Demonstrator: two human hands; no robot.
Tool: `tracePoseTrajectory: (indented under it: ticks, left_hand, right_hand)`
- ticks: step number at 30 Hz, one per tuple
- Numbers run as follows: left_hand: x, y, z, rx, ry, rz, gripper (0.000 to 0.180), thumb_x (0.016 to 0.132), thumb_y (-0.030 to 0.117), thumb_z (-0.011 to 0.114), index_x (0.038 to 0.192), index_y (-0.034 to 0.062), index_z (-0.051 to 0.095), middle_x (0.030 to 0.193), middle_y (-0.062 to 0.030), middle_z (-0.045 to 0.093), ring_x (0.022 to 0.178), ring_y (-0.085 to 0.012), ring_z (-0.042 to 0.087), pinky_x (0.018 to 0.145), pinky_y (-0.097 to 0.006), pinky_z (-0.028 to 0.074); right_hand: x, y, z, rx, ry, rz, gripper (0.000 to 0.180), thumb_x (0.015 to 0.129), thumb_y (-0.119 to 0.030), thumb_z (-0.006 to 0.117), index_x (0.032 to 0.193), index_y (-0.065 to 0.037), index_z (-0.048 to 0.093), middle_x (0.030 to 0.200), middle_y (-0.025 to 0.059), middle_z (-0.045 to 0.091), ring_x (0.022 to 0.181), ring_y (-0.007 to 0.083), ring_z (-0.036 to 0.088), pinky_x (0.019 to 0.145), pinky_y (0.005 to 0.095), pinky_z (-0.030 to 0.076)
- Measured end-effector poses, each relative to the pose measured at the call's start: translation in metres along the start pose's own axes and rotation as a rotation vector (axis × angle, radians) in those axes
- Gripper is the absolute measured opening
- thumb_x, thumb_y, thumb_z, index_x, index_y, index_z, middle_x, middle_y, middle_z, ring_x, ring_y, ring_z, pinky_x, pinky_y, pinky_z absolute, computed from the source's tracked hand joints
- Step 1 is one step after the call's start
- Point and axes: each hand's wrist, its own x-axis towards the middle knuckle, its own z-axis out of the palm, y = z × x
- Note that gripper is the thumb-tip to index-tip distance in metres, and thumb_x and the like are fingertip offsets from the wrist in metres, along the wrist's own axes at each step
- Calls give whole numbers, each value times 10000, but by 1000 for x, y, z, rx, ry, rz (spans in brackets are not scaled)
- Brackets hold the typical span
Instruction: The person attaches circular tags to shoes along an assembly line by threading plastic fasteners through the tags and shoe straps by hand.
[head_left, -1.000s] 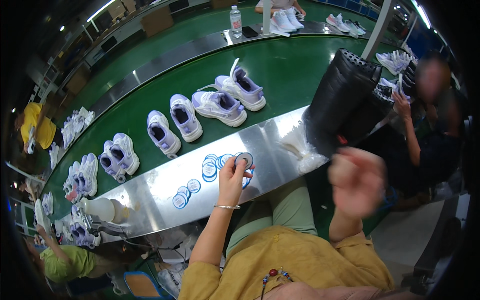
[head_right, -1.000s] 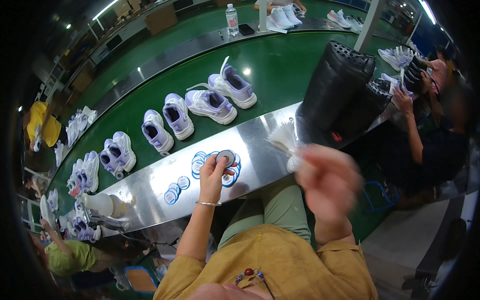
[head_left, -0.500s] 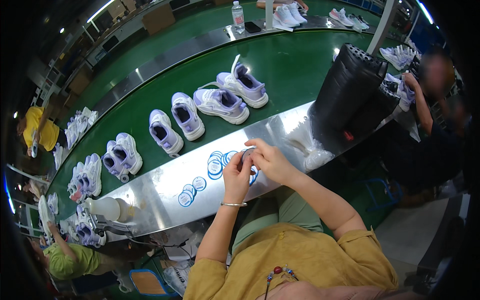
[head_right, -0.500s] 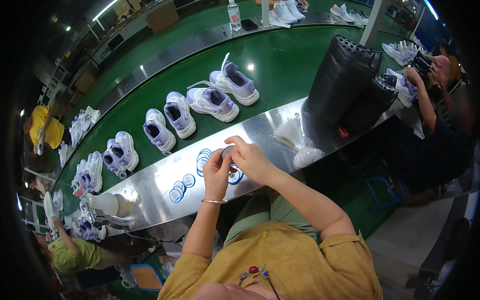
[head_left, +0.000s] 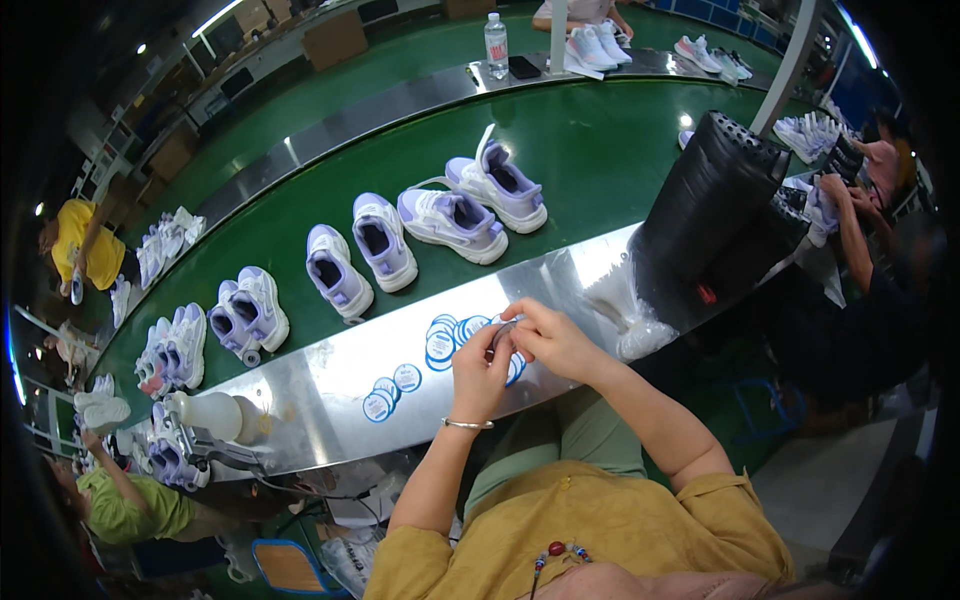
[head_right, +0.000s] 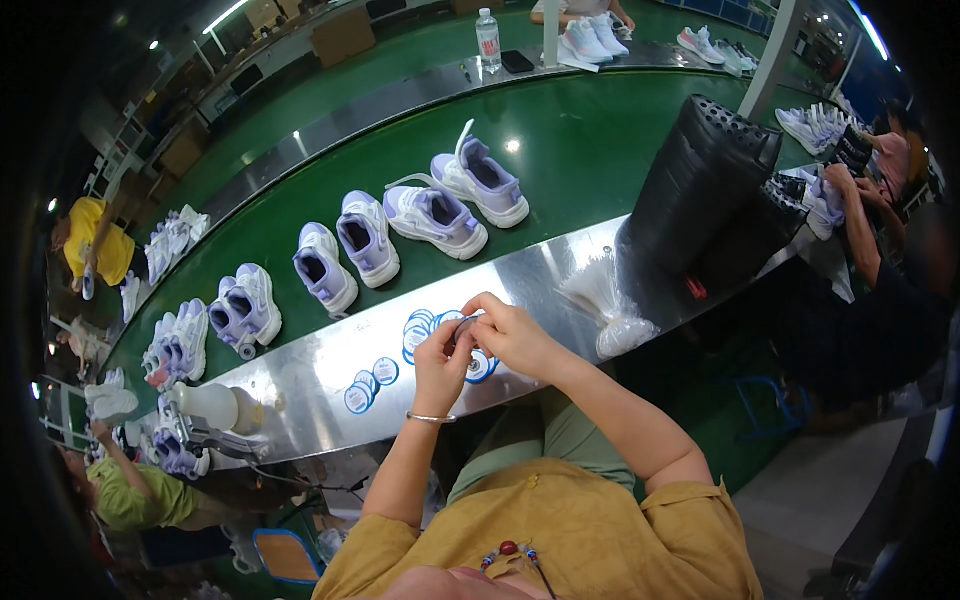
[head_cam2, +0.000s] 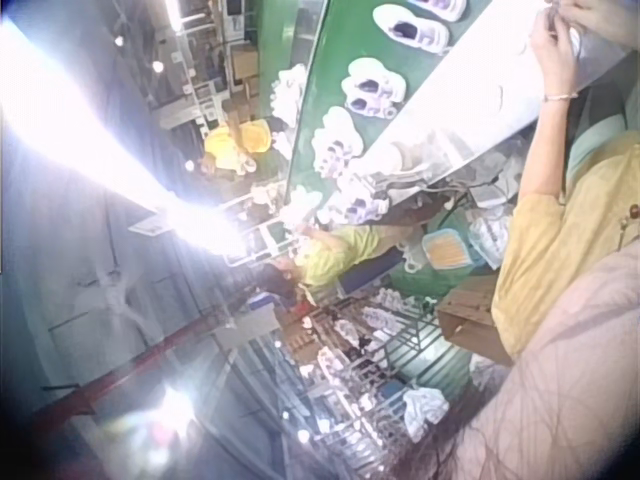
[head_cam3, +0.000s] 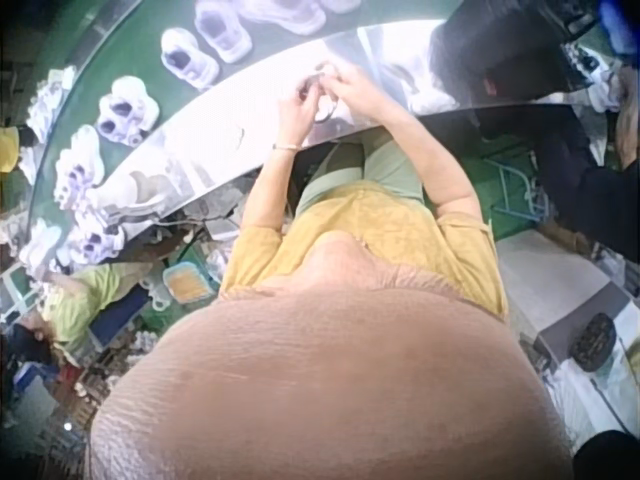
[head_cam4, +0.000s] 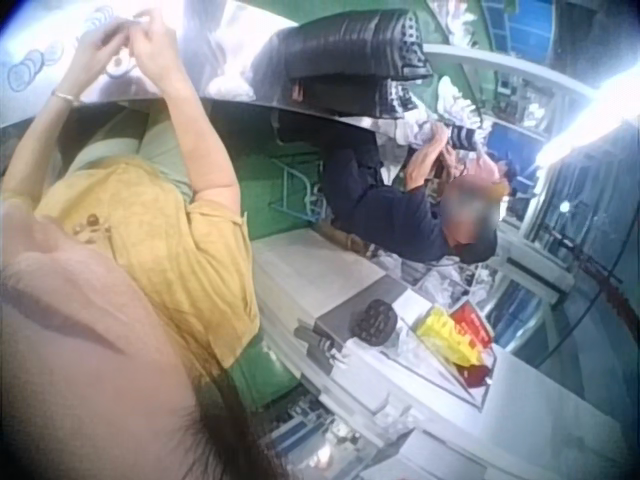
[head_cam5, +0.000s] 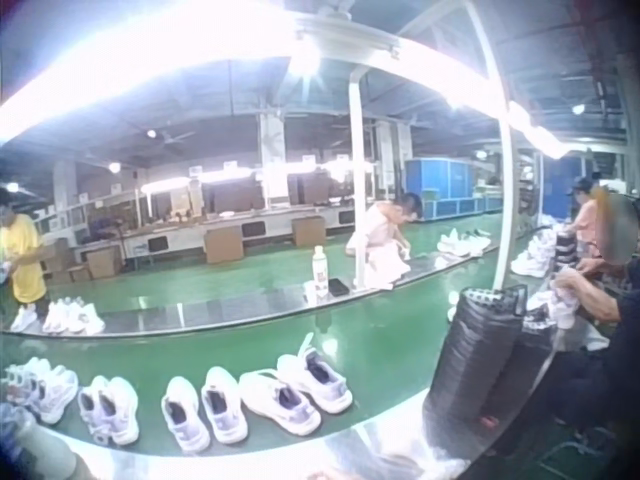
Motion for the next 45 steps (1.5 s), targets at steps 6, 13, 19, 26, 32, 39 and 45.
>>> tracePoseTrajectory:
  ticks: [6, 13, 19, 26, 32, 39, 45]
  left_hand:
    - [8, 4, 2, 63, -20, 81, 143, 843, 56, 586, 945, -41, 611, 723, -53, 619, 618, -79, 559, 556, -205, 448]
    - [10, 2, 5, -88, 2, -67, 130, 829, 59, 597, 922, -31, 609, 699, -73, 622, 582, -91, 558, 534, -219, 443]
    - [13, -6, 10, -108, -8, -44, 134, 834, 52, 592, 937, -33, 602, 733, -53, 626, 618, -75, 566, 559, -198, 442]
    - [7, -3, 9, 118, -3, 165, 140, 809, 45, 613, 923, -36, 619, 809, -73, 631, 714, -123, 592, 646, -232, 457]
    - [9, -6, -2, -261, -167, 18, 135, 869, 89, 560, 908, -30, 610, 800, -31, 598, 728, -143, 558, 708, -247, 445]
    - [19, -5, 2, -490, -205, -277, 133, 891, 124, 548, 880, -8, 561, 754, -36, 581, 614, -98, 539, 548, -217, 447]
    - [45, -13, 9, -227, -101, -245, 146, 905, 134, 518, 872, -8, 528, 795, -94, 615, 689, -129, 606, 543, -236, 493]
  right_hand:
    - [11, 10, -8, 211, -21, 63, 177, 833, -41, 462, 1000, 9, 491, 578, 14, 500, 543, 81, 466, 495, 228, 363]
    - [9, -5, -19, 315, -110, 167, 225, 844, -24, 461, 1068, 4, 455, 618, 10, 495, 568, 64, 456, 510, 213, 361]
    - [11, 2, -21, 271, -94, 181, 258, 854, -76, 497, 1107, -35, 460, 611, -8, 502, 516, 36, 421, 439, 181, 280]
    - [13, 10, -26, 295, -155, 199, 258, 854, -76, 495, 1106, -35, 452, 629, 2, 517, 562, 48, 458, 472, 182, 313]
    - [5, 14, -34, 216, -291, 114, 286, 872, -62, 480, 1152, -36, 435, 651, 10, 529, 623, 69, 509, 584, 200, 391]
    - [18, 19, -35, 196, -311, 105, 234, 865, -99, 510, 1079, -17, 460, 622, 33, 555, 565, 87, 512, 542, 231, 402]
    - [42, 52, -39, 43, -133, 44, 131, 829, -125, 569, 872, -2, 554, 633, 45, 579, 554, 92, 519, 513, 243, 412]
